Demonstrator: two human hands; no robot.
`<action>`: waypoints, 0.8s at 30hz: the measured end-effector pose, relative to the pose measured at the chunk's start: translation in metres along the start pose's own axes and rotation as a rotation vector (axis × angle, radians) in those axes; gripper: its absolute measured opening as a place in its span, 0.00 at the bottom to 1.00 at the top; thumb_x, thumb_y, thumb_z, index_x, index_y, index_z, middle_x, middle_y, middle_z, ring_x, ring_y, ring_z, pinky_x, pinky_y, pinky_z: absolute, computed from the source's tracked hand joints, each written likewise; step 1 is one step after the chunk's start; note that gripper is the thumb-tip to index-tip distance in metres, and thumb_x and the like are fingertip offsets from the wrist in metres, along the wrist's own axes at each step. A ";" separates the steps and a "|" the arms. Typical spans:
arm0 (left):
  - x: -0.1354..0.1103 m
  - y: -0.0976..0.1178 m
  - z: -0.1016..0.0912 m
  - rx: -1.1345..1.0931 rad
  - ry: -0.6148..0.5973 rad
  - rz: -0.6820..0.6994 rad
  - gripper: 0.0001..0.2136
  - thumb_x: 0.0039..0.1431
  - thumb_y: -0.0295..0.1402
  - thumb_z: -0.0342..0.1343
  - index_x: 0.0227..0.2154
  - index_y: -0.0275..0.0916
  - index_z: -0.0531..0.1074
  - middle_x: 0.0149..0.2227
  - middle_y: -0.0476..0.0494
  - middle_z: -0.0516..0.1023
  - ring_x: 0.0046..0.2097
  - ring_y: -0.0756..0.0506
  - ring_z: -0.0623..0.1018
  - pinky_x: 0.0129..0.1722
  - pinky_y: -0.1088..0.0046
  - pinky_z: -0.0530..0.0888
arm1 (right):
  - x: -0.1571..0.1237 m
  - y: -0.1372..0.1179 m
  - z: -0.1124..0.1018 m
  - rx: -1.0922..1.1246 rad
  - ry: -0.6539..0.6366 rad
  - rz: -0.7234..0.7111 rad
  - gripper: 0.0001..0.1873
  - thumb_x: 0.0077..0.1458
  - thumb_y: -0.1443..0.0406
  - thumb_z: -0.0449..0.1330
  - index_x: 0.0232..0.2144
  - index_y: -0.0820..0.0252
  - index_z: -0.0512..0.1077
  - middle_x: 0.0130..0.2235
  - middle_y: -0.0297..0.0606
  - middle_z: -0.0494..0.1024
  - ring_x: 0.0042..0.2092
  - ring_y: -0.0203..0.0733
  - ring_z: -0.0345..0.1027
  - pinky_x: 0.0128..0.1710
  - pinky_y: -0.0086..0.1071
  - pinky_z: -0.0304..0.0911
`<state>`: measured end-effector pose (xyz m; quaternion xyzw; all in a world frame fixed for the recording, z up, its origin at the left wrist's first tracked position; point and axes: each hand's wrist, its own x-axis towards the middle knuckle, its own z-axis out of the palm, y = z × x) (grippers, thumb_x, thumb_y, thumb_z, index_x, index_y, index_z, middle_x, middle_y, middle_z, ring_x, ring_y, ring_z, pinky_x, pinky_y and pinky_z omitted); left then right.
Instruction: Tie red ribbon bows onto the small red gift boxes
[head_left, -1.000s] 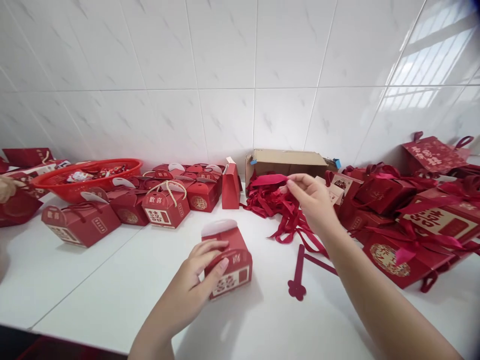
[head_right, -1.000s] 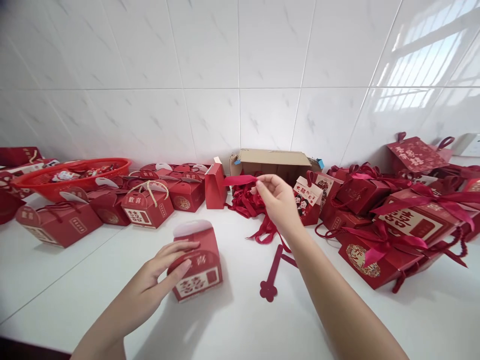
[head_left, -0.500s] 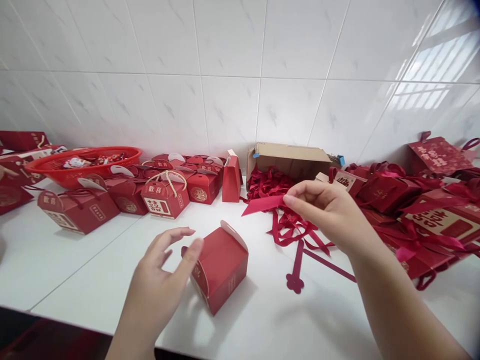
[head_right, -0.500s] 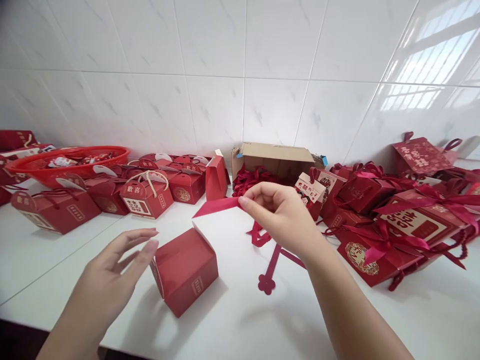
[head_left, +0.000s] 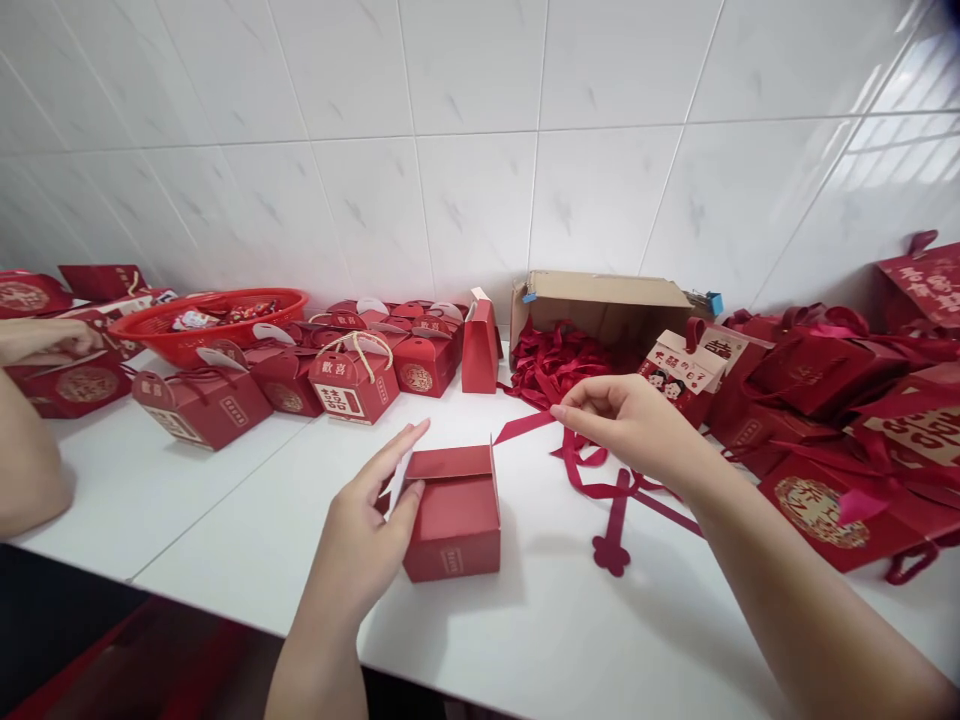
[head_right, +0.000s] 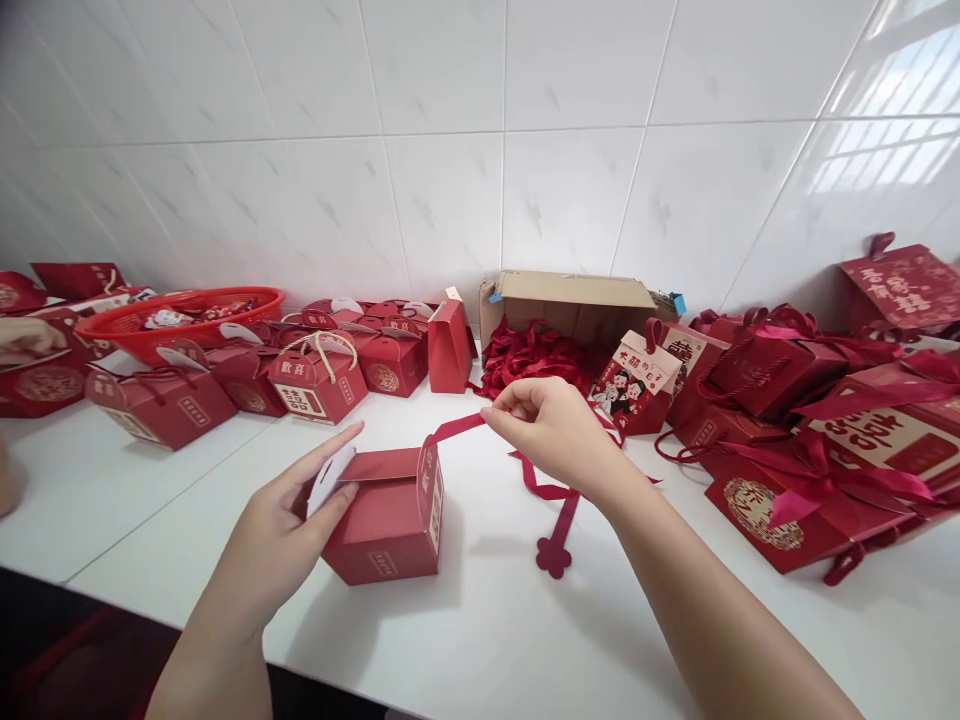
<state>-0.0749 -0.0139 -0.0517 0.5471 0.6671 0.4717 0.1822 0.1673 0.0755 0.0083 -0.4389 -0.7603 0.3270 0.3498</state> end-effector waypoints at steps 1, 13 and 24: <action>0.001 -0.001 0.000 -0.018 0.059 -0.022 0.23 0.52 0.37 0.54 0.53 0.52 0.67 0.56 0.48 0.70 0.56 0.39 0.71 0.50 0.62 0.72 | -0.001 -0.001 0.002 0.009 -0.011 0.001 0.13 0.49 0.57 0.60 0.22 0.61 0.72 0.16 0.28 0.60 0.18 0.29 0.48 0.17 0.26 0.46; -0.001 0.010 0.009 -0.209 0.256 -0.057 0.20 0.50 0.33 0.59 0.48 0.45 0.69 0.51 0.43 0.74 0.54 0.41 0.72 0.53 0.64 0.70 | -0.012 -0.013 0.006 -0.007 -0.098 0.026 0.11 0.51 0.60 0.57 0.23 0.61 0.71 0.19 0.29 0.62 0.21 0.30 0.50 0.20 0.26 0.49; 0.002 0.004 0.020 -0.008 0.344 -0.058 0.16 0.50 0.37 0.60 0.43 0.48 0.70 0.49 0.47 0.75 0.52 0.42 0.74 0.50 0.64 0.71 | -0.013 -0.013 0.015 -0.028 -0.124 0.029 0.09 0.50 0.61 0.57 0.22 0.60 0.70 0.16 0.27 0.60 0.19 0.30 0.51 0.19 0.25 0.49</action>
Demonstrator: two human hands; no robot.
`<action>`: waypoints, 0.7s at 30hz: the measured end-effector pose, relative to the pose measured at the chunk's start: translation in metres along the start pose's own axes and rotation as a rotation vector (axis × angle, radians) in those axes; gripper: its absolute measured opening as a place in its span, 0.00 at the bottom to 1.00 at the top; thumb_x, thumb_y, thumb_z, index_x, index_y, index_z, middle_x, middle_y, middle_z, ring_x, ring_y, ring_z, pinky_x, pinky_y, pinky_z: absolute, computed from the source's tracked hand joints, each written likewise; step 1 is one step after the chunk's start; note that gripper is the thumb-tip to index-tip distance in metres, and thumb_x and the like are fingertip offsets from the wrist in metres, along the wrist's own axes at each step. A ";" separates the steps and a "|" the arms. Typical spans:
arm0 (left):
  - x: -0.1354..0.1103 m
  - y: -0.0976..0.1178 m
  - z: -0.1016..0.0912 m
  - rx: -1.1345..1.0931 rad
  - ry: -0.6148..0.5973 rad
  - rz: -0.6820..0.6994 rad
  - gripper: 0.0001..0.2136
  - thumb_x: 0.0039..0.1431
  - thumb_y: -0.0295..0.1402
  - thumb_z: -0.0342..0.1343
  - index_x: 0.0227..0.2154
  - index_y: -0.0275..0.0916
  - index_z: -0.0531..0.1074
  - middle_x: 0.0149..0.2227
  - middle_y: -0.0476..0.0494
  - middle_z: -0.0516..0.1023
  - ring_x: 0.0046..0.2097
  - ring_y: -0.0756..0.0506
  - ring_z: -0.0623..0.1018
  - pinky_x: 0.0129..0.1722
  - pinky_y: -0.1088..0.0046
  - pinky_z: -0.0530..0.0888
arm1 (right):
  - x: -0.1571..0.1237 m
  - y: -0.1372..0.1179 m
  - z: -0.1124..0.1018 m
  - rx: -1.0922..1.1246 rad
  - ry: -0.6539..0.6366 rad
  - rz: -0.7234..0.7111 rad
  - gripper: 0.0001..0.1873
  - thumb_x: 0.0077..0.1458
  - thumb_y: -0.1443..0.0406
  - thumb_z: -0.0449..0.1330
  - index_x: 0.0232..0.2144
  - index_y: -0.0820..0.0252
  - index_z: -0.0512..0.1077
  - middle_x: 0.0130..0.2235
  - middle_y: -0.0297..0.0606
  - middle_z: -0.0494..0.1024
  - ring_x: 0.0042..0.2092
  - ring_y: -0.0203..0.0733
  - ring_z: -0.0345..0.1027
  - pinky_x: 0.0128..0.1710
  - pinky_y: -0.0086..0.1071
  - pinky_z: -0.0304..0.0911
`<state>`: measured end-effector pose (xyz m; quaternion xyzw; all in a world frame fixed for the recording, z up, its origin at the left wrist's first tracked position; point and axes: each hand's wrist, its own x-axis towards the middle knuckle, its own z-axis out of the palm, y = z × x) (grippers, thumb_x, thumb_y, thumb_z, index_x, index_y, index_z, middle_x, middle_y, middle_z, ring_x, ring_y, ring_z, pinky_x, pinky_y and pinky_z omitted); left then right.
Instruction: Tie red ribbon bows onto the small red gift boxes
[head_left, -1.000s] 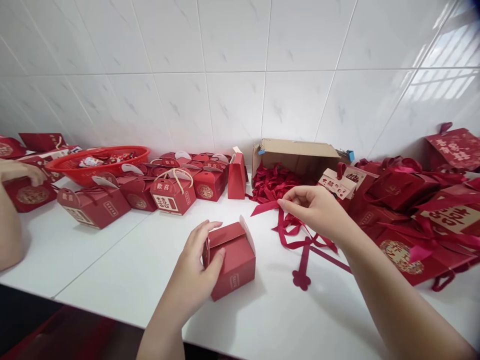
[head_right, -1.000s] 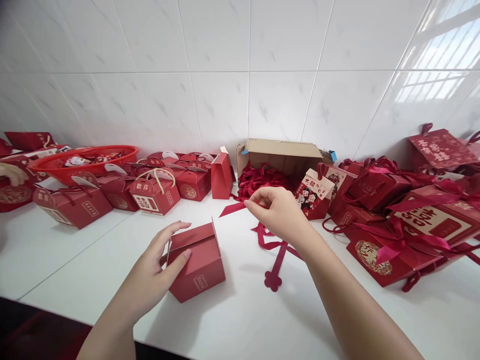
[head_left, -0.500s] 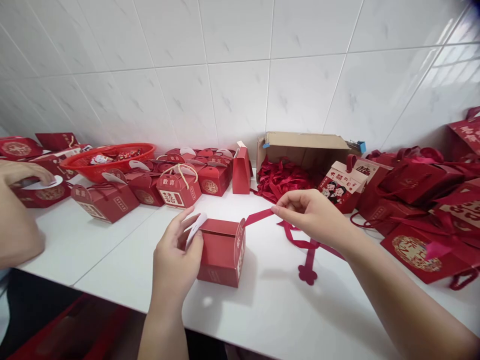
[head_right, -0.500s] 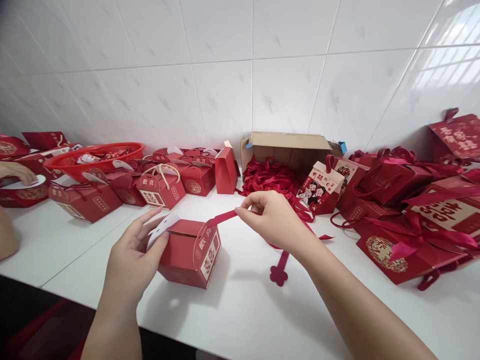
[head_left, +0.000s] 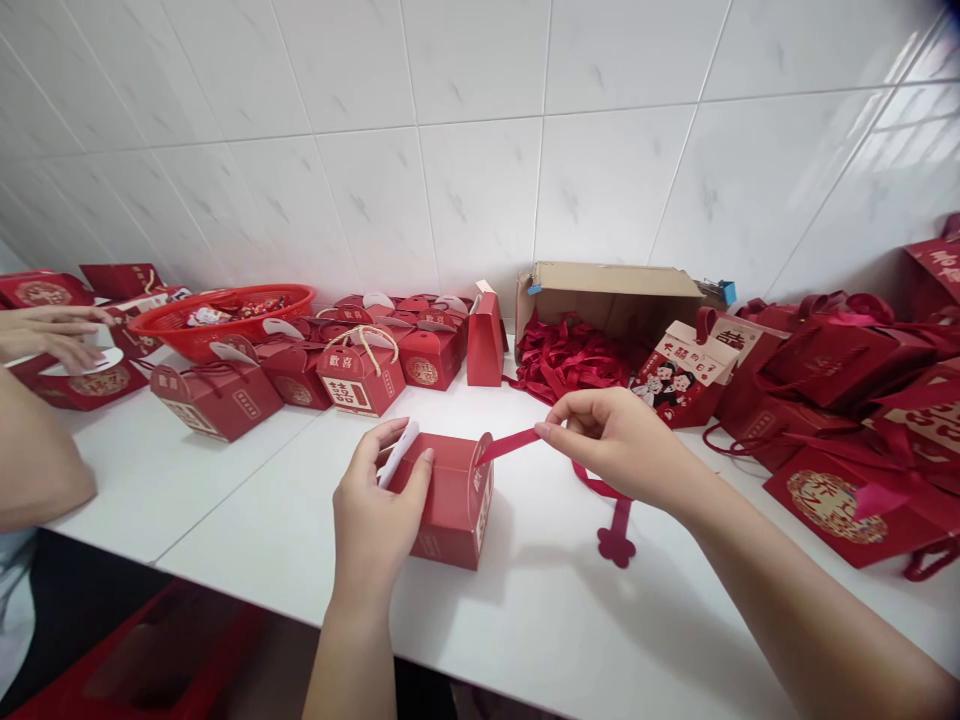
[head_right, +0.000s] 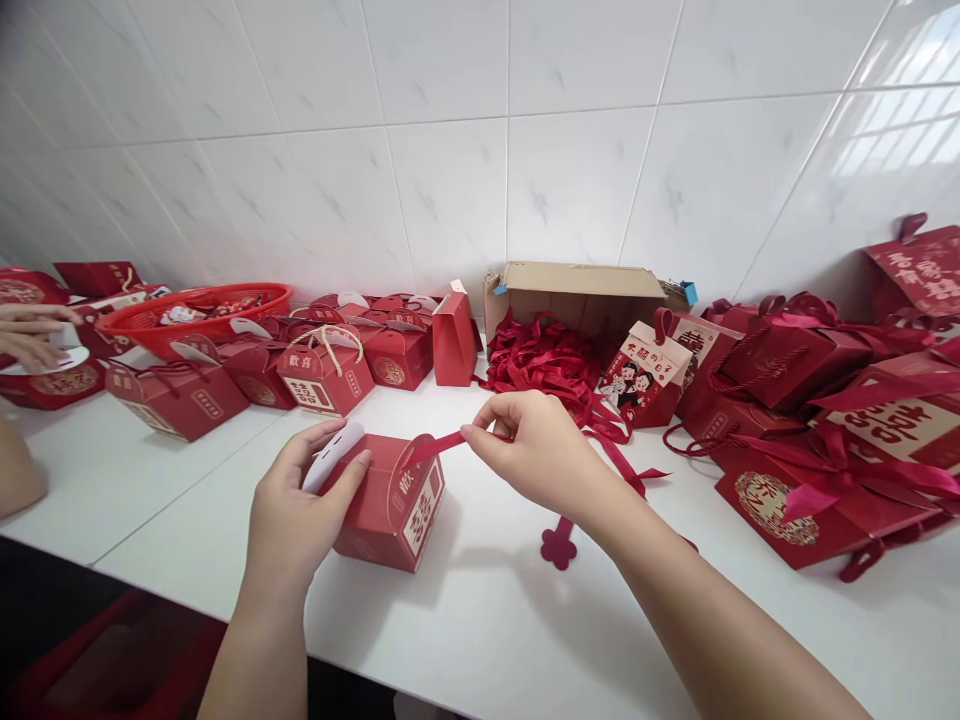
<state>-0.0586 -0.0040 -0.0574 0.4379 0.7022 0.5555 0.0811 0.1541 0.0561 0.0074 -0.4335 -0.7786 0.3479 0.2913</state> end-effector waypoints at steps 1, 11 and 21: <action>0.000 -0.001 0.000 0.000 -0.009 0.004 0.16 0.50 0.37 0.60 0.44 0.48 0.70 0.49 0.47 0.75 0.51 0.42 0.74 0.50 0.64 0.71 | 0.000 0.000 0.001 -0.004 0.000 0.000 0.09 0.50 0.61 0.57 0.22 0.60 0.70 0.16 0.27 0.60 0.19 0.30 0.51 0.19 0.25 0.48; 0.001 -0.005 0.001 0.044 -0.082 0.034 0.18 0.50 0.32 0.59 0.45 0.49 0.69 0.48 0.47 0.74 0.49 0.42 0.74 0.49 0.62 0.71 | -0.003 -0.002 0.007 0.004 -0.033 0.011 0.12 0.52 0.58 0.56 0.23 0.59 0.70 0.16 0.27 0.62 0.19 0.29 0.52 0.17 0.24 0.48; 0.001 -0.006 0.001 0.074 -0.017 0.255 0.15 0.51 0.29 0.57 0.43 0.47 0.70 0.48 0.47 0.71 0.50 0.44 0.73 0.49 0.66 0.71 | -0.004 -0.002 0.011 0.014 -0.041 -0.038 0.12 0.53 0.58 0.56 0.23 0.60 0.70 0.18 0.27 0.61 0.21 0.30 0.51 0.20 0.25 0.47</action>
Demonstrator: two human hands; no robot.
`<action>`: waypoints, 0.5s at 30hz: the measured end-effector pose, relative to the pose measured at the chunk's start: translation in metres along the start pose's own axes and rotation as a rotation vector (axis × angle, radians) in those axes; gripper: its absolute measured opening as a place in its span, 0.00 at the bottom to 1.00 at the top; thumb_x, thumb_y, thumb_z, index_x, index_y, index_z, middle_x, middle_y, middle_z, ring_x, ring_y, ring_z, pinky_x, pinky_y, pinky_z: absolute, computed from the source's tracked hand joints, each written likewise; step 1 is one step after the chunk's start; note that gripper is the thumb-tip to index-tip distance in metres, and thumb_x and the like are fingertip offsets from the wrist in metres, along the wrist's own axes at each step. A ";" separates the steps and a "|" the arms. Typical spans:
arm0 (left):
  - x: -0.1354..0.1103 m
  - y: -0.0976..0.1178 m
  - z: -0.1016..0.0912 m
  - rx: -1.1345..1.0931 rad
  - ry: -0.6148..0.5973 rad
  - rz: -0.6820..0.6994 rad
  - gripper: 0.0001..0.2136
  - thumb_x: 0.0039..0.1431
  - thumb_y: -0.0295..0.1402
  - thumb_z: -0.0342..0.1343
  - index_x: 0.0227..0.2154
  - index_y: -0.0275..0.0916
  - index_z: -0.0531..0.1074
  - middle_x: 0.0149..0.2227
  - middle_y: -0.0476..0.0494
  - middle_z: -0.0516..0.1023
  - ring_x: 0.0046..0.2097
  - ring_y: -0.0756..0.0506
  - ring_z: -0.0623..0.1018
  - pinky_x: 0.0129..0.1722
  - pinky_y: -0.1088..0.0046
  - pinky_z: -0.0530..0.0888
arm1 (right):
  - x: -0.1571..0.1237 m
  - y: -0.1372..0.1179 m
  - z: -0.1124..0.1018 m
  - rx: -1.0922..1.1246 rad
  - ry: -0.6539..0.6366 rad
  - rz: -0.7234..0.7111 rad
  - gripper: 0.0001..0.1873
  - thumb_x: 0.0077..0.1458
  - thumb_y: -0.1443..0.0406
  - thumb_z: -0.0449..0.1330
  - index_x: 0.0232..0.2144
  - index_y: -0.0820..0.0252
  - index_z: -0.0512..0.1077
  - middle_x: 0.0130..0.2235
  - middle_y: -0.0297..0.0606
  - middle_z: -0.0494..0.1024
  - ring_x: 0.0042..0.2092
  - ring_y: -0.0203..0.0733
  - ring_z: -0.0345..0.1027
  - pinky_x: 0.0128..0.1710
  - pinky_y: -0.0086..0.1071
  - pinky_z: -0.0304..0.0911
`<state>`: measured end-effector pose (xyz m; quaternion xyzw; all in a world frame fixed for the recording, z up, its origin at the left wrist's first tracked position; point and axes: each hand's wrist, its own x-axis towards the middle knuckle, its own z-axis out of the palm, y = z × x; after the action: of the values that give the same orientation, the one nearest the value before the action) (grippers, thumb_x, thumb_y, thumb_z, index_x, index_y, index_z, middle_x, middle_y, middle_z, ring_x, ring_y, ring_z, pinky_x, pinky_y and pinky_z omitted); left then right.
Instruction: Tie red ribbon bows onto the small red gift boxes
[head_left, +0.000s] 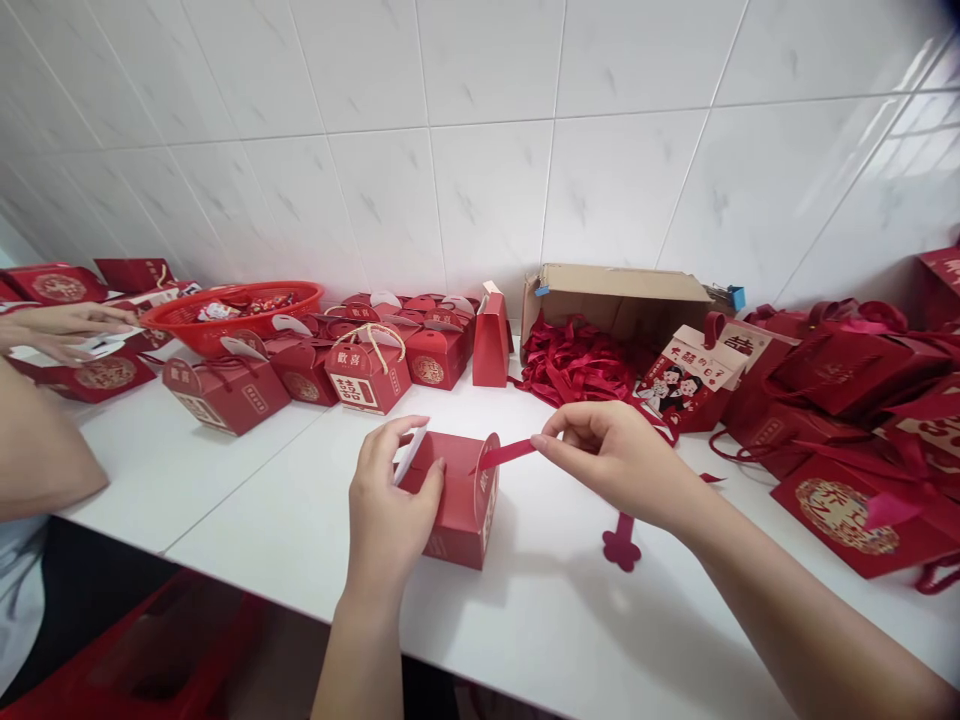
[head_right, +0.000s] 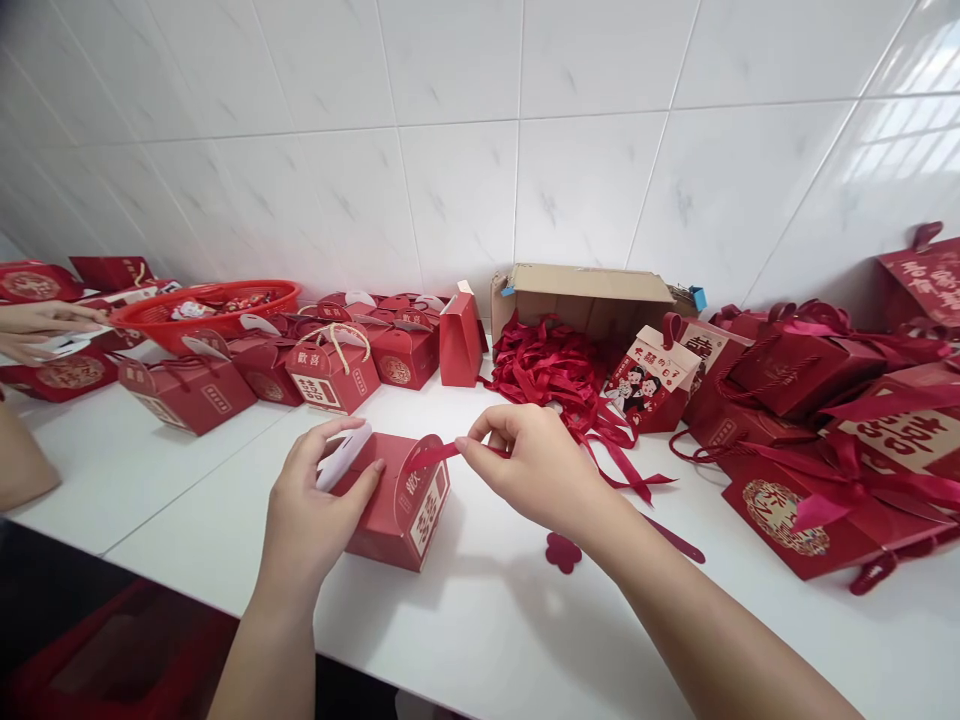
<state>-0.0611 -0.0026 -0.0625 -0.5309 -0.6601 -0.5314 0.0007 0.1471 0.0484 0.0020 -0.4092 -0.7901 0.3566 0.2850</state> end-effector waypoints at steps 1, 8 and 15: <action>0.000 0.000 0.000 0.015 0.005 0.034 0.12 0.51 0.29 0.57 0.40 0.46 0.71 0.48 0.47 0.71 0.50 0.44 0.73 0.49 0.66 0.71 | 0.000 0.000 0.001 0.003 0.001 -0.001 0.12 0.53 0.59 0.56 0.23 0.60 0.70 0.18 0.27 0.61 0.21 0.30 0.50 0.20 0.26 0.47; -0.004 0.003 -0.005 0.049 -0.038 0.178 0.07 0.56 0.30 0.52 0.30 0.44 0.75 0.49 0.46 0.70 0.53 0.42 0.71 0.52 0.62 0.68 | 0.003 0.002 0.017 0.018 0.033 -0.037 0.12 0.54 0.60 0.55 0.23 0.60 0.70 0.18 0.28 0.63 0.20 0.31 0.52 0.20 0.27 0.48; -0.008 0.011 -0.017 -0.015 -0.103 0.141 0.11 0.61 0.33 0.45 0.35 0.45 0.74 0.52 0.45 0.68 0.58 0.41 0.64 0.57 0.59 0.61 | 0.006 0.012 0.047 0.011 0.123 -0.169 0.08 0.55 0.65 0.55 0.26 0.58 0.71 0.27 0.34 0.75 0.30 0.36 0.66 0.31 0.30 0.59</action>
<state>-0.0599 -0.0213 -0.0521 -0.6027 -0.6163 -0.5069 -0.0002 0.1147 0.0427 -0.0335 -0.3606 -0.8009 0.3097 0.3642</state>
